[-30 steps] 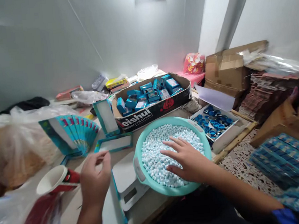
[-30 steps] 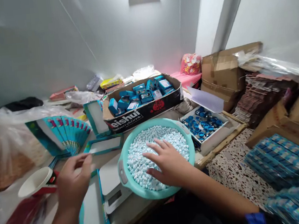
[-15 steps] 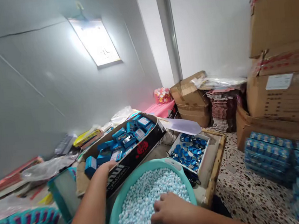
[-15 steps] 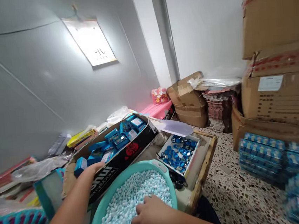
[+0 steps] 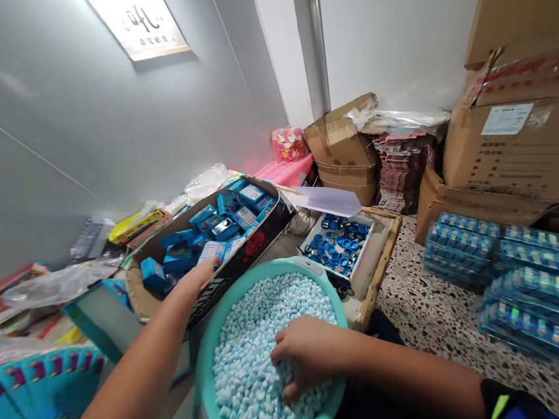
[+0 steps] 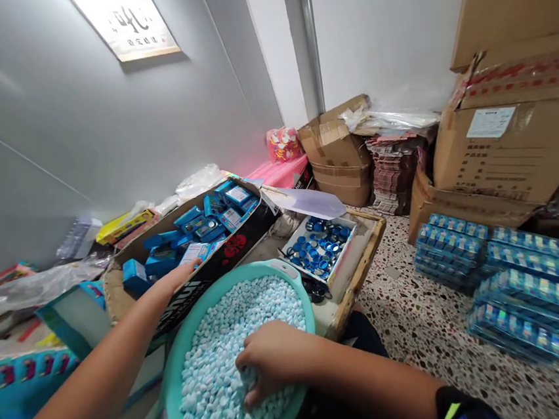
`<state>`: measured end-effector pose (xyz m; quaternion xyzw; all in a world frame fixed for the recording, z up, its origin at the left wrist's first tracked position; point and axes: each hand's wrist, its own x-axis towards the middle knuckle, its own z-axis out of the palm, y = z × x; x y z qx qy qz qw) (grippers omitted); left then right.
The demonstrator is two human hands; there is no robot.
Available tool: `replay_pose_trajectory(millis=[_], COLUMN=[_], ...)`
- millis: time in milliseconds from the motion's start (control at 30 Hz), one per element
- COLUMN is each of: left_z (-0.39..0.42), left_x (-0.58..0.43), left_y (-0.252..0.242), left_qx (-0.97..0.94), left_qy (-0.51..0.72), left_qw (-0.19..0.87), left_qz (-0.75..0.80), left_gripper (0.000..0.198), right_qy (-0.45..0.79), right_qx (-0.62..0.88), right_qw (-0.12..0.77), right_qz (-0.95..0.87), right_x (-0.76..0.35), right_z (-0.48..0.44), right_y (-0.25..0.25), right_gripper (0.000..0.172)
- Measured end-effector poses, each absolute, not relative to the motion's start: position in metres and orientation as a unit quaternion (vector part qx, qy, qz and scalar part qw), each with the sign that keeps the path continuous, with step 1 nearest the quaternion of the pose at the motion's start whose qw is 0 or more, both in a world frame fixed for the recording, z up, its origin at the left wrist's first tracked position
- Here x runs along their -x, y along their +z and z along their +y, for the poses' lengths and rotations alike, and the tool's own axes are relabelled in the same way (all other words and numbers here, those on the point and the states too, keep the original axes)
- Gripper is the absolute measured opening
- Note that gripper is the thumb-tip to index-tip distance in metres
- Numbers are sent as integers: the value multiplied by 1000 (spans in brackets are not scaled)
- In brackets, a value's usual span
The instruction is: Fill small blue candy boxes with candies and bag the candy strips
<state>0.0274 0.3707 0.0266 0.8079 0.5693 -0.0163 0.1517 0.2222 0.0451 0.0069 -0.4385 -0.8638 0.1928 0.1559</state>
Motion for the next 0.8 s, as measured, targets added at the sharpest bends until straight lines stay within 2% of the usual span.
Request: replay_pose_trajectory(millis=[133,233,367,467,567,667,733,800], left_z=[383,398,414,418,413,400,387,371], left_x=[-16,-10,-11,-7,-2,-1,0,2], left_y=[39,51,50,44,44,50,59,73], left_qx=[-810,-808,-798,-781,-768,-754,-742,-733], left_qy=[-73,-94,-122,-136,-126,-74,-6,86], left_qw=[45,3,2,4,19,49,58,51], left_qz=[581,581,591,610,628,651,667,673], left_gripper=[31,35,72,99,110,105,89,71], right_qy=[213,222,227,243,264,270,269,264], right_qx=[456,460,477,507,489,457,449,447], right_qw=[163,176,189,194,206,205,204,205], right_qz=[-849,-842,-828,-803,-805,-822,-827,-830], right_x=[-221,-221,-219,-218,-219,-222,-225,-225], right_z=[39,36,37,41,42,41,40,40], right_y=[7,5,6,5,1,-2,-2,1], right_gripper=[38,35,30,46,61,76,82,78])
